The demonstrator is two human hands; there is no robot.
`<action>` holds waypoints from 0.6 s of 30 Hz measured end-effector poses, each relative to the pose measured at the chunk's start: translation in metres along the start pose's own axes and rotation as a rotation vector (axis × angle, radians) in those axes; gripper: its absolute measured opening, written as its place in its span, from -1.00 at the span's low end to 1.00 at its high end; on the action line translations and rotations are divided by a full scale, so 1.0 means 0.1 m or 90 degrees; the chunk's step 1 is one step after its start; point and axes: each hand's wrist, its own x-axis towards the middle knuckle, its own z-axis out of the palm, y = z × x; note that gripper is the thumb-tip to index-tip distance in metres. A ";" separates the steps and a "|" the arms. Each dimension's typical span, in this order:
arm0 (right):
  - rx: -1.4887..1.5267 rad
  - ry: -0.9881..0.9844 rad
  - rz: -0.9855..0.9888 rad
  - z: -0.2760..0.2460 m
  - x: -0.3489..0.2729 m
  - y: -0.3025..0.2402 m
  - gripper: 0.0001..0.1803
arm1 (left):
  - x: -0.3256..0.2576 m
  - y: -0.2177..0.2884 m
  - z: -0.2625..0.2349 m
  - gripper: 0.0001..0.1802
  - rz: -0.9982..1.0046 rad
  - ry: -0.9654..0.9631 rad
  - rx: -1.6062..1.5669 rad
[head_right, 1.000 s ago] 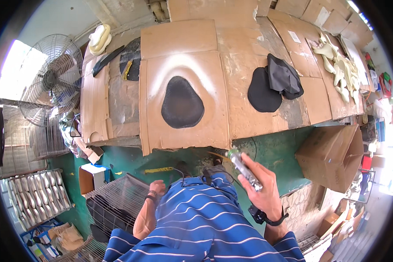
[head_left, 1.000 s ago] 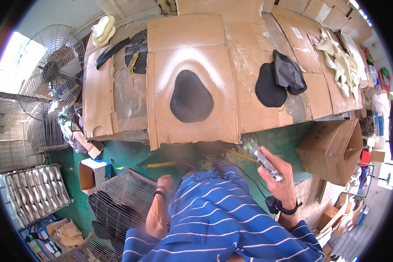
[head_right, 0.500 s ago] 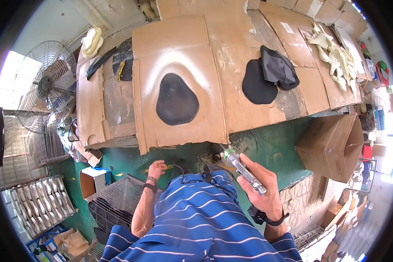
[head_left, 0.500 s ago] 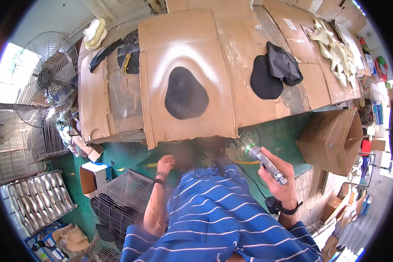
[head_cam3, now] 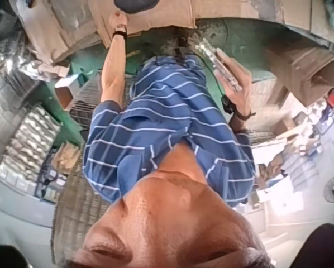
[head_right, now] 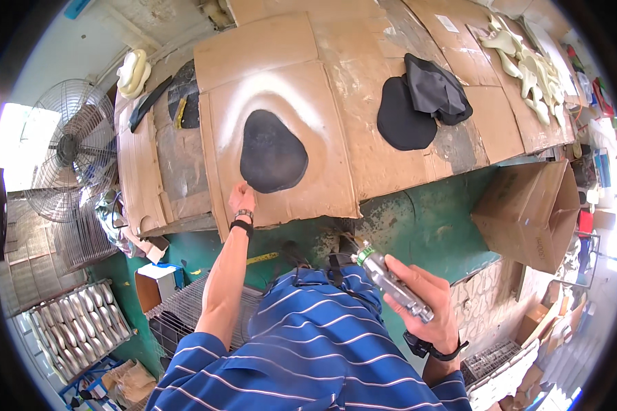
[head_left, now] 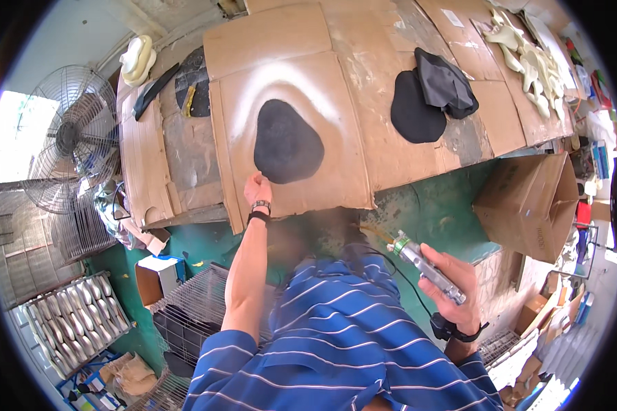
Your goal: The person repeatedly picks up black shoe parts from a wire rack, places them on a cardboard-covered workbench, and sprays them with a spray gun. The person handles the parts one at a time, spraying them and then returning them to the rack.
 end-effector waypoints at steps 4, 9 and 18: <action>0.012 0.080 0.025 -0.05 -0.05 0.08 -0.39 | -0.23 0.56 0.05 -0.62 -0.010 0.039 0.126; 0.014 0.066 0.079 -0.21 -0.15 0.20 -0.38 | -0.30 0.58 0.03 -0.53 -0.017 0.093 0.196; 0.051 0.098 0.072 -0.32 -0.03 0.43 -0.39 | -0.35 0.87 0.00 -0.47 0.001 0.162 0.163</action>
